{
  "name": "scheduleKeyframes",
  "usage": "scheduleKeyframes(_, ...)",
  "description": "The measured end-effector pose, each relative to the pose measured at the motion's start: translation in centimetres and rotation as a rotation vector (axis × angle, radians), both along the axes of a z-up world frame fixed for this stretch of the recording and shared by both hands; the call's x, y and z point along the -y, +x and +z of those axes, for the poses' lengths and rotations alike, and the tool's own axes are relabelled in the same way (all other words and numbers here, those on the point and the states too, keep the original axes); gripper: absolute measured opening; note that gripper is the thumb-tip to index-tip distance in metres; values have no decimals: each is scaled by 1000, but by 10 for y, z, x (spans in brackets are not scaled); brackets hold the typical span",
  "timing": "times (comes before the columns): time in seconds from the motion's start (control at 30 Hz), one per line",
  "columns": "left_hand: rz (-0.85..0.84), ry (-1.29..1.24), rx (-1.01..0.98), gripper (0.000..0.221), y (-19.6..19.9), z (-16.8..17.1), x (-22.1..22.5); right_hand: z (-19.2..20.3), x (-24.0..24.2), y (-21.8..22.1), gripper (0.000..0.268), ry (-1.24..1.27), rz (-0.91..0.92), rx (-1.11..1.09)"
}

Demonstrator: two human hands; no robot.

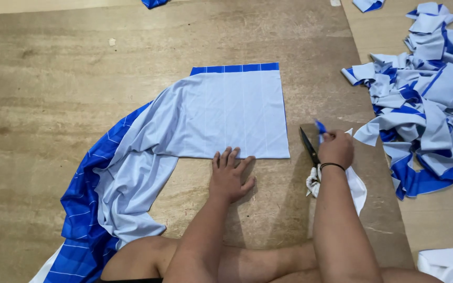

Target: Cutting blue and white striped fabric with scissors on the floor.

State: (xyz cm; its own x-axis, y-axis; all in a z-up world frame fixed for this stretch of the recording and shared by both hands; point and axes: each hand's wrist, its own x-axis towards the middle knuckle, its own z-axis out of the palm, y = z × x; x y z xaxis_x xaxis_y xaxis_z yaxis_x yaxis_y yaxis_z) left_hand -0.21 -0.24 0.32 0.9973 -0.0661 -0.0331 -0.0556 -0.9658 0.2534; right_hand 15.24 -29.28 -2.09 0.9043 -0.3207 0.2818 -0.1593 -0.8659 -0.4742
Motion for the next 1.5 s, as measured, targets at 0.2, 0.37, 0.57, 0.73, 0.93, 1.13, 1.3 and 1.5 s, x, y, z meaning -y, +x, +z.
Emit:
scheduleKeyframes(0.2, -5, 33, -20, 68, 2, -8, 0, 78, 71, 30, 13, 255, -140, 370)
scheduleKeyframes(0.37, -2, 42, -62, 68, 3, 2, 0, 64, 191, 69, 12, 181, 187, 909)
scheduleKeyframes(0.57, -1, 35, -78, 67, 6, 0, 0, 150, 85, -2, 50, 183, 42, 343)
scheduleKeyframes(0.73, 3, 7, -53, 67, 4, -2, 3, 126, -24, -50, 65, -56, 247, -686)
scheduleKeyframes(0.93, -1, -35, 80, 67, 0, -9, -3, 101, -77, -120, 70, -314, 240, -1065)
scheduleKeyframes(1.13, -1, -89, 123, 64, -1, -8, -5, 41, -56, -117, 53, -197, 116, -882)
scheduleKeyframes(1.3, -14, -95, 50, 64, 1, -7, -6, 57, -61, -126, 34, -277, 89, -730)
scheduleKeyframes(1.5, -4, -116, -13, 63, 2, 4, -6, -8, -37, -120, 46, -185, -60, -402)
